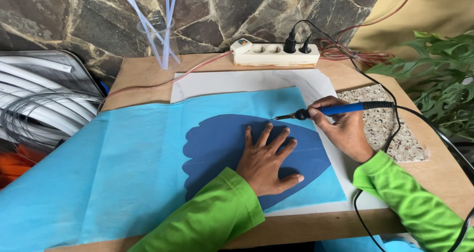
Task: Using a soldering iron to heat-cut a specific shape out of blue fabric on a workbench.
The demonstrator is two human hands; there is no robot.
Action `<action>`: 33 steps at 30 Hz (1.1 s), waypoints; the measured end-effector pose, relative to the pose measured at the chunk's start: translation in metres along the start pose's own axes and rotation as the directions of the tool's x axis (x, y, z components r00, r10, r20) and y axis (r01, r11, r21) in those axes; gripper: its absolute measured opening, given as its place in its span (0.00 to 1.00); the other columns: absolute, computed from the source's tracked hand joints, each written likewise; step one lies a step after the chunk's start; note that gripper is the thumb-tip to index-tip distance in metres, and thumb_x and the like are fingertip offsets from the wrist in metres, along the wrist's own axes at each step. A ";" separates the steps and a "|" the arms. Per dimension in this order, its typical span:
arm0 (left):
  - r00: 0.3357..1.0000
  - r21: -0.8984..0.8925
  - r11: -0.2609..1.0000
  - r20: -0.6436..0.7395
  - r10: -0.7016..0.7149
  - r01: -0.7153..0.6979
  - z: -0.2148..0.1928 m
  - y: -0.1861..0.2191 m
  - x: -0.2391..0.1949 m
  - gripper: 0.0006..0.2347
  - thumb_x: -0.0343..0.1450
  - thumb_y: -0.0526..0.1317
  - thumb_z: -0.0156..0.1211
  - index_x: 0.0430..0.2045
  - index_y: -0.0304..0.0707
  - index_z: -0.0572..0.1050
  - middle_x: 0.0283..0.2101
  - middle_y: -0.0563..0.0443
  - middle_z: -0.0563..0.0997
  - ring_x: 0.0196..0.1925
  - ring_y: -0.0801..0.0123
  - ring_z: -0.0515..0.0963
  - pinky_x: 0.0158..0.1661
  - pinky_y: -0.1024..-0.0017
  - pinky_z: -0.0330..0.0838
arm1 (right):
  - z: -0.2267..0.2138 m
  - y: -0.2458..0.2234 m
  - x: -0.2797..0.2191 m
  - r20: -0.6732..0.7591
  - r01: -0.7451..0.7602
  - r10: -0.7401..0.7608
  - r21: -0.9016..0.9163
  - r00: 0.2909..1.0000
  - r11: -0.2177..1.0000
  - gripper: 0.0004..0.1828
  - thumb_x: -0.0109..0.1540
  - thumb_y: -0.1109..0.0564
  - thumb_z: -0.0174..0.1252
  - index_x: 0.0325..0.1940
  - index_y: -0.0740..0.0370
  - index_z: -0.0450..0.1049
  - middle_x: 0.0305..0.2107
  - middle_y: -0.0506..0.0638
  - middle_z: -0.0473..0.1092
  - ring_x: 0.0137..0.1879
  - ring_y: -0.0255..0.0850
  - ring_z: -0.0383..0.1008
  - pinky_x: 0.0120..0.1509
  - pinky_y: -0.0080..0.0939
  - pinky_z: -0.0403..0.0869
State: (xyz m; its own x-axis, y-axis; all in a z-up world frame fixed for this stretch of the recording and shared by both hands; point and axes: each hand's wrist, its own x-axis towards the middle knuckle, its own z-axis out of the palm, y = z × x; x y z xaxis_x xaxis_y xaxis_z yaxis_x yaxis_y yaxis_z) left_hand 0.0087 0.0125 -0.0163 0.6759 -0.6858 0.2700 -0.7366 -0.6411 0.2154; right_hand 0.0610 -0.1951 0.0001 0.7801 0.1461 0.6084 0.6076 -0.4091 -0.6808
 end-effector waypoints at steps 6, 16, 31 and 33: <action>1.000 0.000 1.000 -0.014 0.004 -0.004 0.002 0.000 0.000 0.29 0.61 0.60 0.36 0.51 0.40 0.62 0.58 0.39 0.60 0.60 0.37 0.53 0.48 0.28 0.41 | 0.002 -0.007 0.002 -0.007 0.016 -0.016 0.000 1.000 1.000 0.06 0.54 0.63 0.59 0.31 0.70 0.71 0.20 0.57 0.68 0.27 0.37 0.68 0.26 0.31 0.67; 0.999 0.010 1.000 -0.026 0.024 -0.023 0.000 -0.001 0.000 0.28 0.61 0.58 0.38 0.50 0.40 0.62 0.57 0.38 0.59 0.59 0.36 0.54 0.48 0.28 0.42 | -0.009 -0.025 0.011 0.050 0.075 -0.073 -0.036 0.996 0.997 0.04 0.53 0.65 0.59 0.26 0.69 0.71 0.19 0.57 0.69 0.25 0.38 0.66 0.28 0.35 0.65; 0.998 0.011 1.000 -0.052 0.021 -0.021 0.007 -0.001 0.002 0.28 0.61 0.59 0.40 0.50 0.40 0.63 0.56 0.38 0.60 0.59 0.37 0.53 0.47 0.27 0.41 | -0.031 -0.024 0.009 0.105 0.043 -0.040 -0.020 0.994 0.999 0.03 0.52 0.64 0.56 0.22 0.65 0.73 0.18 0.55 0.69 0.24 0.36 0.64 0.28 0.34 0.62; 0.998 0.009 1.000 -0.050 0.028 -0.028 0.006 -0.002 0.003 0.28 0.61 0.58 0.41 0.50 0.40 0.63 0.56 0.37 0.60 0.59 0.36 0.53 0.47 0.26 0.40 | -0.033 -0.028 0.010 0.098 0.035 -0.033 -0.020 0.995 0.999 0.04 0.52 0.66 0.55 0.21 0.66 0.72 0.17 0.57 0.69 0.23 0.38 0.64 0.27 0.35 0.63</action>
State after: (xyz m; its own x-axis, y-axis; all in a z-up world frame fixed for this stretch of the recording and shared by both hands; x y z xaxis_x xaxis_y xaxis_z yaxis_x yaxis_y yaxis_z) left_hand 0.0121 0.0096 -0.0220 0.6527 -0.6857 0.3222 -0.7549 -0.6248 0.1994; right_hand 0.0469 -0.2122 0.0390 0.7703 0.2468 0.5880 0.6317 -0.4214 -0.6507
